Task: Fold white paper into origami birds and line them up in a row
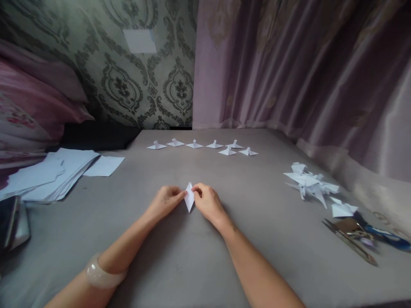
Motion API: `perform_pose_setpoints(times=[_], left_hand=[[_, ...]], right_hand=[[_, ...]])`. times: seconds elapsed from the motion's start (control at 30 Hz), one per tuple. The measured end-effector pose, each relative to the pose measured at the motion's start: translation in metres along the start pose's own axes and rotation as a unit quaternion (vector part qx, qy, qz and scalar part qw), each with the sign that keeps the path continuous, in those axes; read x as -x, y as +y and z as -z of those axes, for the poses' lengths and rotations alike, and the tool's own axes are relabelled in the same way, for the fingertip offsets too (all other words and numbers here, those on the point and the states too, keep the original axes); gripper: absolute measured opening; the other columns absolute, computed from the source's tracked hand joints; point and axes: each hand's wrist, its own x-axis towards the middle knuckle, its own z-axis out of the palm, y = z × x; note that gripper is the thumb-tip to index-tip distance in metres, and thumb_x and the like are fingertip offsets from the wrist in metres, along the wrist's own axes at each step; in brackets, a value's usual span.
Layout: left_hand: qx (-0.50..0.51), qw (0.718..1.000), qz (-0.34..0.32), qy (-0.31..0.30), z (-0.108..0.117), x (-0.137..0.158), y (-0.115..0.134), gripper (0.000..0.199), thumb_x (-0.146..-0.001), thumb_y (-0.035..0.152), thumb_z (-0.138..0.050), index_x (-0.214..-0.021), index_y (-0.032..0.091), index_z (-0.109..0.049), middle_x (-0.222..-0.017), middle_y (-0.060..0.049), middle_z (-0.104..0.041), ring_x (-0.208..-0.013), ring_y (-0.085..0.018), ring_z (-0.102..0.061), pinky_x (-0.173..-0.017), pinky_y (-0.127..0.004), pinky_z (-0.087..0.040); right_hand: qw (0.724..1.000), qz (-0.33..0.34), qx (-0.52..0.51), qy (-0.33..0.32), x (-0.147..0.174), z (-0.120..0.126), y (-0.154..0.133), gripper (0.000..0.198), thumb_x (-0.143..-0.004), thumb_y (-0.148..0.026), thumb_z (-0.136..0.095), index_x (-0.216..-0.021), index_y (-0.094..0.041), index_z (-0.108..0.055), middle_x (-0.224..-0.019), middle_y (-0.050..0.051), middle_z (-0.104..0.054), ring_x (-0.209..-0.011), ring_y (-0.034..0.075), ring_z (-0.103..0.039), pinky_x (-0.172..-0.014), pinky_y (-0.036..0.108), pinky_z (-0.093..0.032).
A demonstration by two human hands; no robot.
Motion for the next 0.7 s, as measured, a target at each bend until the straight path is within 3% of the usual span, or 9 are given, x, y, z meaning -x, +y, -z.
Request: perform_pose_setpoints(times=[0.13,0.3,0.4,0.5,0.7], left_hand=[[-0.087,0.996,-0.026,0.009,-0.003,0.003,0.002,0.029,-0.081,0.04,-0.05,-0.068,0.017,-0.064,-0.066,-0.005,-0.064,-0.063,-0.017,-0.056,-0.055,-0.025,-0.033],[-0.19,0.978,-0.082,0.025,-0.005,0.005,-0.001,0.021,-0.084,0.035,-0.048,-0.083,0.018,-0.06,-0.078,-0.006,-0.064,-0.072,-0.02,-0.058,-0.059,-0.027,-0.036],[-0.186,0.968,-0.169,0.014,-0.003,0.004,-0.006,0.02,-0.085,0.022,-0.043,-0.1,0.02,-0.056,-0.091,-0.006,-0.06,-0.076,-0.017,-0.058,-0.064,-0.026,-0.039],[-0.182,0.955,-0.229,-0.034,0.002,0.004,-0.007,0.03,-0.081,0.011,-0.038,-0.1,0.023,-0.058,-0.097,-0.005,-0.057,-0.074,-0.014,-0.057,-0.064,-0.024,-0.041],[-0.144,0.961,-0.226,-0.067,0.008,0.003,-0.009,0.024,-0.074,0.016,-0.05,-0.094,0.022,-0.061,-0.09,-0.003,-0.056,-0.068,-0.013,-0.053,-0.063,-0.024,-0.041]], right_hand=[[0.996,0.036,0.079,0.003,0.005,0.0,-0.009,0.025,-0.084,-0.017,-0.046,-0.096,-0.021,-0.067,-0.093,0.005,-0.069,-0.085,0.017,-0.062,-0.079,0.027,-0.044],[0.989,0.061,0.135,-0.019,0.01,0.004,-0.011,0.027,-0.085,-0.015,-0.045,-0.096,-0.019,-0.069,-0.1,0.007,-0.062,-0.086,0.015,-0.06,-0.08,0.026,-0.043],[0.986,0.067,0.14,-0.053,0.01,0.012,-0.009,0.033,-0.083,-0.011,-0.044,-0.102,-0.021,-0.069,-0.1,0.006,-0.061,-0.088,0.015,-0.059,-0.081,0.025,-0.042],[0.984,0.078,0.133,-0.089,0.009,0.019,-0.007,0.038,-0.079,-0.008,-0.045,-0.104,-0.025,-0.068,-0.1,0.004,-0.061,-0.085,0.014,-0.059,-0.078,0.024,-0.041],[0.986,0.071,0.109,-0.107,0.005,0.024,-0.003,0.024,-0.08,-0.019,-0.055,-0.097,-0.024,-0.07,-0.097,0.002,-0.062,-0.078,0.012,-0.057,-0.073,0.023,-0.041]])
